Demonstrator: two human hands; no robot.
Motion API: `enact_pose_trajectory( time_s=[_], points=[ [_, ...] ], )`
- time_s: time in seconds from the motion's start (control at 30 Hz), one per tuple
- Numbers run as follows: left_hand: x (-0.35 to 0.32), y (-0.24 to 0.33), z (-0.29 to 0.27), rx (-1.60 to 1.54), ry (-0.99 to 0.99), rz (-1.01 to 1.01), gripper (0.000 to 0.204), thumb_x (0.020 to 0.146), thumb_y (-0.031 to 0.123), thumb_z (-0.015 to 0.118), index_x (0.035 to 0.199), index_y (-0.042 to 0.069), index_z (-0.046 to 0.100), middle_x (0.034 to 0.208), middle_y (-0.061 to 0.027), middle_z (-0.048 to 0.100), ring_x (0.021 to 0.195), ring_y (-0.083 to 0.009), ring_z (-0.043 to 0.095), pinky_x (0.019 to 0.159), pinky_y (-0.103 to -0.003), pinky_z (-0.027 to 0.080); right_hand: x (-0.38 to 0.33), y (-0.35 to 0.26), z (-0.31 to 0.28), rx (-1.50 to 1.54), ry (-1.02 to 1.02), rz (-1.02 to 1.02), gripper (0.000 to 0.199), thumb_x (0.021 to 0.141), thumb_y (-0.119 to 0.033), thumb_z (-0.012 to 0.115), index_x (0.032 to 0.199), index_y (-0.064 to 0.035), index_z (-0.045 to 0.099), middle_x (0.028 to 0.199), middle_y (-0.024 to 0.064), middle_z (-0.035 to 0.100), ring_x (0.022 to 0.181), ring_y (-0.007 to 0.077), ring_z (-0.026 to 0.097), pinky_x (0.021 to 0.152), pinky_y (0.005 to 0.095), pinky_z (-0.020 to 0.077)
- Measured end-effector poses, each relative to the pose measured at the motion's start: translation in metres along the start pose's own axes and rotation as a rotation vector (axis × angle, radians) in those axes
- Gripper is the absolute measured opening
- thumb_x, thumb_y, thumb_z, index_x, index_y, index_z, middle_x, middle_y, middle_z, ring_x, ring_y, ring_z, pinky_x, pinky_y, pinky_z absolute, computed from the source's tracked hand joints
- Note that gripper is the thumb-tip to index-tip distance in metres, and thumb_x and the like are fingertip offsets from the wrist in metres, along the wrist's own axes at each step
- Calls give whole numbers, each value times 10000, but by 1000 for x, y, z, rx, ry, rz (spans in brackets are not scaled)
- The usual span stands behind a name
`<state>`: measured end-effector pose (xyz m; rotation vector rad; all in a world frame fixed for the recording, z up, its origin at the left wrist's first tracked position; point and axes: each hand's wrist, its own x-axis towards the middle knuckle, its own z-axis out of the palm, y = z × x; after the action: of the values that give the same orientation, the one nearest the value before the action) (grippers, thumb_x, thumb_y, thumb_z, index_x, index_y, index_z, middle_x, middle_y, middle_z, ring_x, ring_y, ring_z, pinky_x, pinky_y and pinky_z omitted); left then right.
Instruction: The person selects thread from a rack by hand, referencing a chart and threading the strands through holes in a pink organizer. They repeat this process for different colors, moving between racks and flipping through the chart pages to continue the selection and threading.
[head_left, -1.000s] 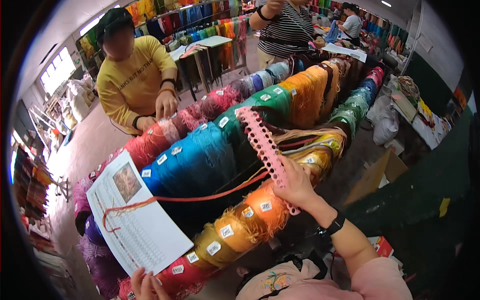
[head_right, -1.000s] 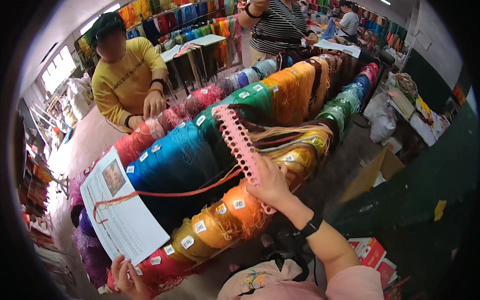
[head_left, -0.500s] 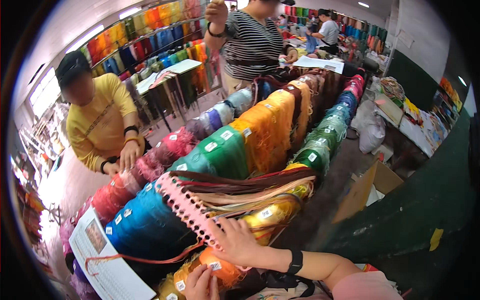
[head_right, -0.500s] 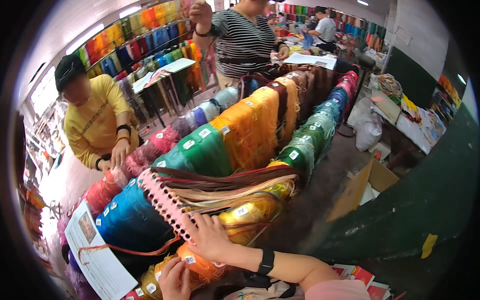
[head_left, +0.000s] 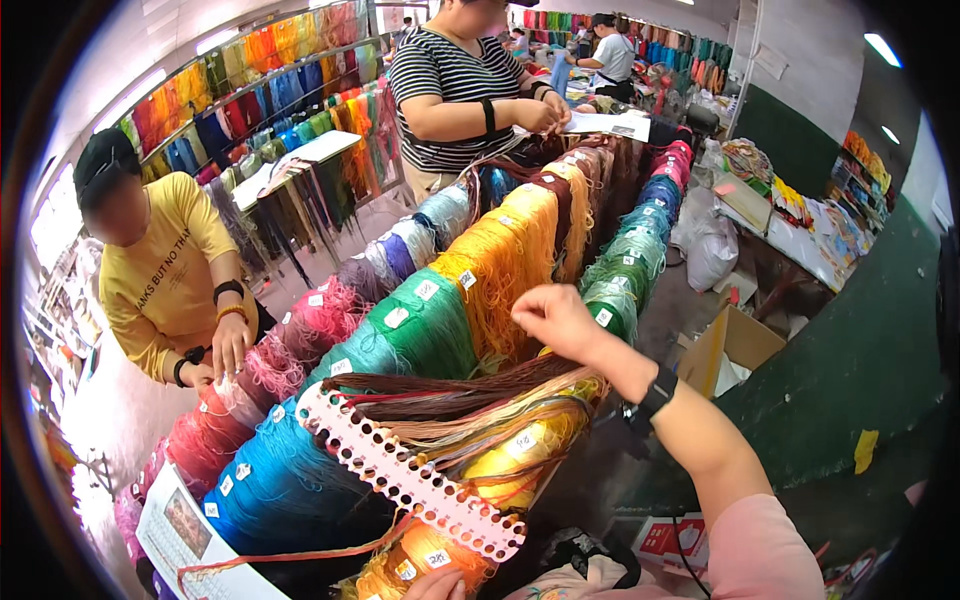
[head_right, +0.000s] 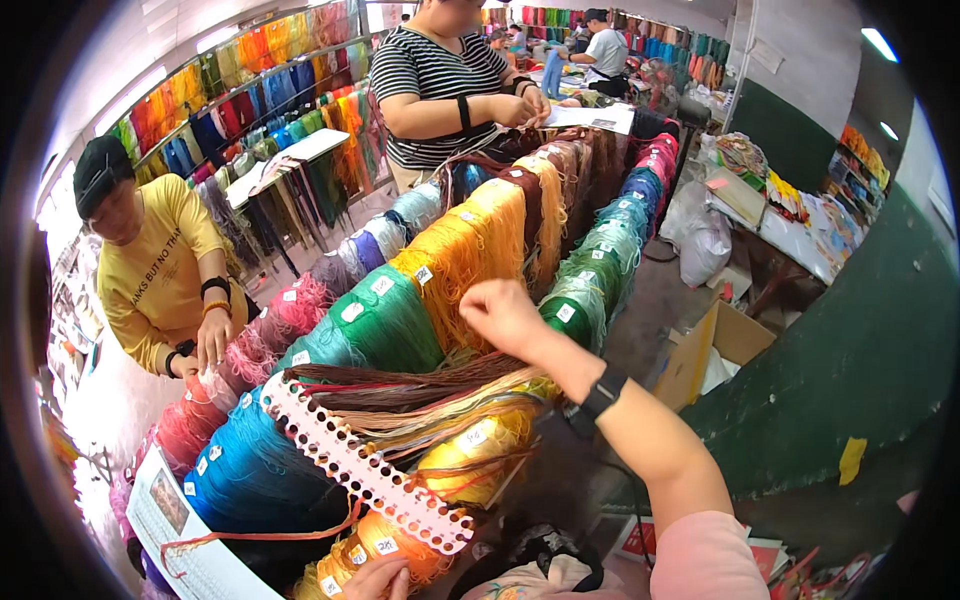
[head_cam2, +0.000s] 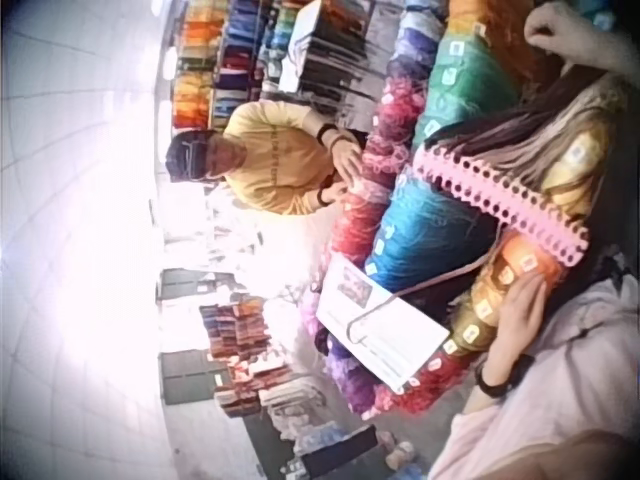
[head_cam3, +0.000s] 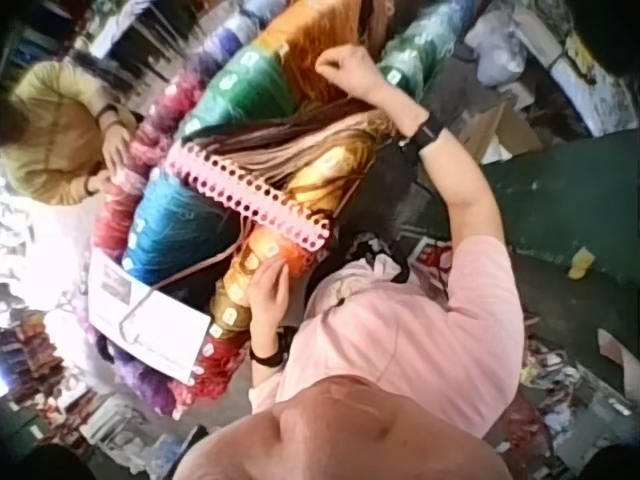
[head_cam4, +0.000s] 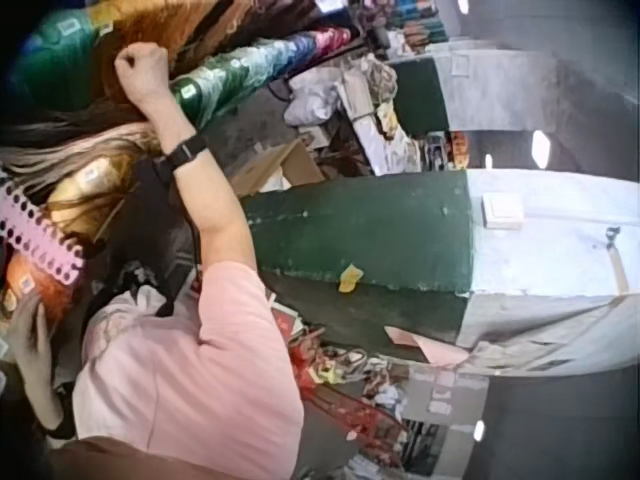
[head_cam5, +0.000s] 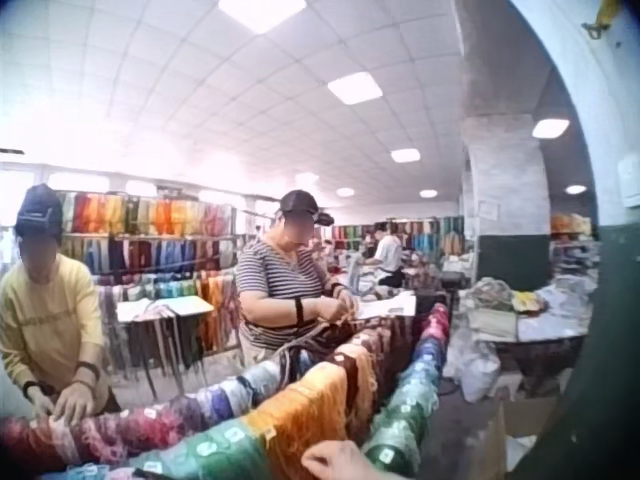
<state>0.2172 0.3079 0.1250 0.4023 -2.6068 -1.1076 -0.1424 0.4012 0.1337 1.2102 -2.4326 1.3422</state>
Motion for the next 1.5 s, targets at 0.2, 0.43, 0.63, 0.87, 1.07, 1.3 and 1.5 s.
enact_pose_trajectory(
  time_s=[0.2, 0.43, 0.63, 0.87, 1.07, 1.3, 1.5],
  points=[
    [3, 8, 4, 24, 87, -60, 126, 738, 24, 550, 854, -15, 581, 841, -164, 589, 784, -294, 572, 710, -324, 454, 77, 41, -13, -35, 25, 34, 114, 646, -124, 553, 678, -33, 615, 656, 134, 585, 631, 273, 575, 597, 343, 456],
    [23, 27, 24, 17, 228, -127, 123, 736, 5, 548, 851, -27, 574, 811, -160, 591, 764, -277, 578, 689, -318, 454, 122, 54, 3, -106, -211, 138, 90, 620, -80, 557, 591, -2, 591, 575, 138, 575, 553, 218, 592, 529, 301, 469],
    [28, 32, 26, -1, 293, -187, 118, 750, 10, 543, 860, -20, 573, 835, -140, 593, 775, -255, 573, 697, -305, 445, 135, 71, -18, 352, -402, 322, 94, 670, -85, 539, 589, -37, 539, 557, 35, 545, 470, 91, 501, 416, 203, 391],
    [17, 25, 28, 48, 365, -208, 112, 749, -3, 538, 854, -18, 573, 832, -135, 592, 770, -242, 573, 695, -297, 444, 135, 76, -22, 748, -410, 578, 44, 717, -58, 506, 721, -16, 517, 693, 84, 584, 541, 100, 560, 446, 181, 448],
    [16, 21, 27, 80, 370, -199, 120, 746, 1, 544, 862, -16, 572, 836, -140, 590, 775, -256, 572, 699, -307, 445, 135, 70, -31, 622, -444, 572, 67, 746, -102, 502, 728, -38, 513, 692, 57, 574, 567, 100, 563, 465, 194, 444],
    [21, 20, 24, 120, 390, -176, 127, 739, -1, 549, 861, -25, 574, 870, -161, 576, 794, -283, 561, 704, -324, 441, 132, 68, -41, 469, -479, 373, 66, 735, -110, 521, 705, -51, 521, 647, 21, 547, 511, 73, 513, 425, 187, 388],
    [25, 20, 23, 123, 391, -161, 122, 731, -8, 548, 847, -29, 580, 867, -164, 567, 803, -292, 551, 710, -329, 435, 136, 56, -34, 312, -416, 315, 101, 707, -153, 585, 688, -54, 575, 530, -21, 487, 450, 61, 464, 406, 195, 359]
  ],
)
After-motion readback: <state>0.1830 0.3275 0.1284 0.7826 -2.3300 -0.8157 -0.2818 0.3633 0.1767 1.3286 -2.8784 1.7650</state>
